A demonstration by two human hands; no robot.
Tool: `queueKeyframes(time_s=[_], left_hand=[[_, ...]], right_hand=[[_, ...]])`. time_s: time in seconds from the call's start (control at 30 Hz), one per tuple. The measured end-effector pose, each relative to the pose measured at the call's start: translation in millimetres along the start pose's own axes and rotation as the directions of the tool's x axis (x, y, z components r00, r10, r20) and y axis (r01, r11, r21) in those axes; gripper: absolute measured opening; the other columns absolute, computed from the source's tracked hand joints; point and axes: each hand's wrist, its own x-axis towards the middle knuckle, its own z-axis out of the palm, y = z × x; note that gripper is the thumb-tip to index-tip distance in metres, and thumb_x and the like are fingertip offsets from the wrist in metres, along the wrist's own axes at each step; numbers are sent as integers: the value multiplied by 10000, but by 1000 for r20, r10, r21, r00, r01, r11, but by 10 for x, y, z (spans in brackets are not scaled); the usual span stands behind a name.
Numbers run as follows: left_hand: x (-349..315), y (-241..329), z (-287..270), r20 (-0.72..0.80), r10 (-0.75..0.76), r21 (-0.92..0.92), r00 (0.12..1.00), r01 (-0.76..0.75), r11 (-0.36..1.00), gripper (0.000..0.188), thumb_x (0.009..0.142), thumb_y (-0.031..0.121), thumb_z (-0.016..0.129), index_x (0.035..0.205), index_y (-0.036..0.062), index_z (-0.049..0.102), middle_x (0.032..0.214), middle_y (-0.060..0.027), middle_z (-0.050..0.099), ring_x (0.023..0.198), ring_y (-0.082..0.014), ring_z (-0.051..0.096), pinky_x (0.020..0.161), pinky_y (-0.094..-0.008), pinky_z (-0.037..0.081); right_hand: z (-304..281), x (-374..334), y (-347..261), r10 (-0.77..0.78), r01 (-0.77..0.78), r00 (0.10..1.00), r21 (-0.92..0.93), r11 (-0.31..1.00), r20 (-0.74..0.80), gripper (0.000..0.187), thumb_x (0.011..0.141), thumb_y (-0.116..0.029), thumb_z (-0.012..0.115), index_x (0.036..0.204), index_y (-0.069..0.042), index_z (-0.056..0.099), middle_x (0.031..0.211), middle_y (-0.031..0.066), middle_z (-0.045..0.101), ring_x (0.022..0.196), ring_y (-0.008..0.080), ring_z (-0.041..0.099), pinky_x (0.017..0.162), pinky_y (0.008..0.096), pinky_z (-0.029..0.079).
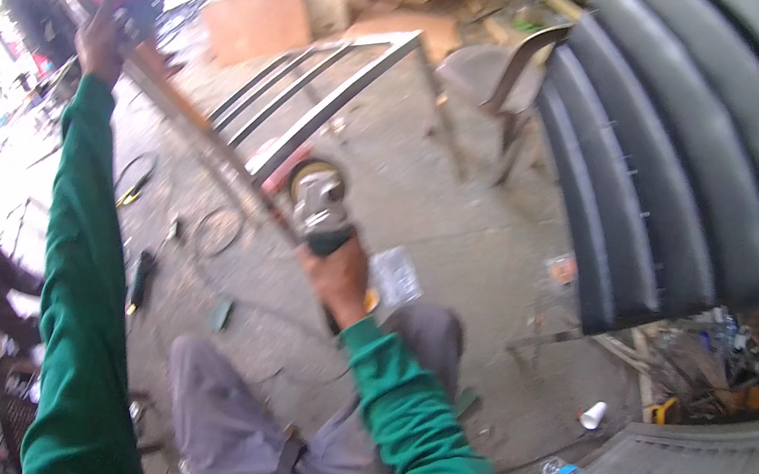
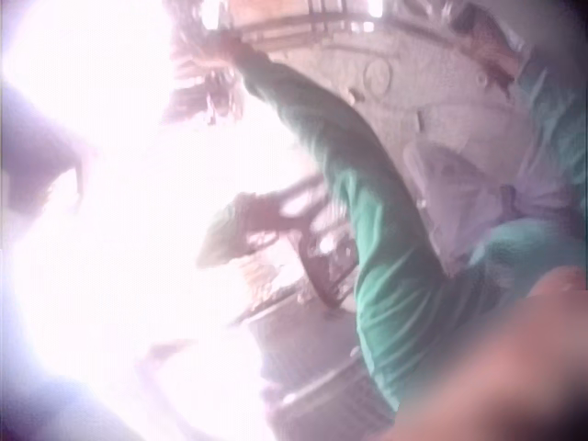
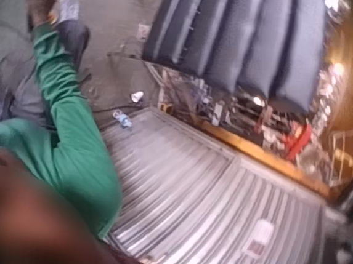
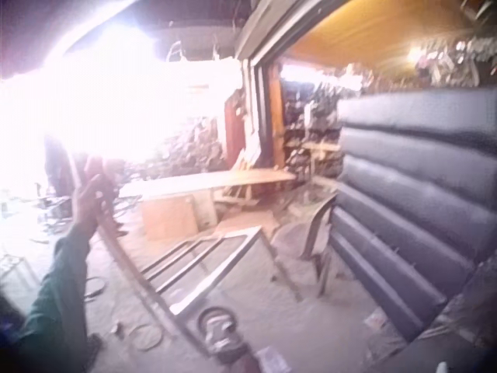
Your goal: The person sits on the floor and uses an angle grinder to smooth the edges of a metal chair frame. They reposition the frame and grind multiple joints and edges while other workers move around in the background.
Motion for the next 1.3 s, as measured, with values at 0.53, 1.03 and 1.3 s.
queueKeyframes(time_s=[0.53, 1.03, 1.3], left_hand=[[78, 203, 77, 15, -259, -366, 966, 247, 897, 242, 1003, 175, 637, 1094, -49, 654, 899, -95, 661, 711, -179, 660, 631, -341, 575], [1318, -957, -455, 459, 633, 456, 623, -777, 434, 180, 939, 176, 684, 1067, 54, 711, 984, -58, 721, 861, -200, 704, 792, -360, 587], [794, -560, -351, 356, 275, 330, 893, -396, 857, 279, 920, -57, 613, 1197, -32, 636, 1045, -126, 686, 949, -198, 668, 855, -354, 590]], right_hand=[[-25, 181, -169, -52, 57, 996, -70, 996, 72, 553, 725, -250, 897, 1112, 15, 605, 1013, 229, 747, 933, 390, 752, 808, 442, 597], [150, 159, -245, -59, 60, 998, -47, 997, 14, 565, 690, -239, 902, 1098, 9, 600, 983, 241, 739, 937, 438, 733, 812, 479, 587], [247, 136, -286, -13, 13, 1000, -63, 998, -10, 552, 689, -238, 902, 1084, 2, 600, 973, 240, 738, 924, 440, 733, 792, 479, 587]])
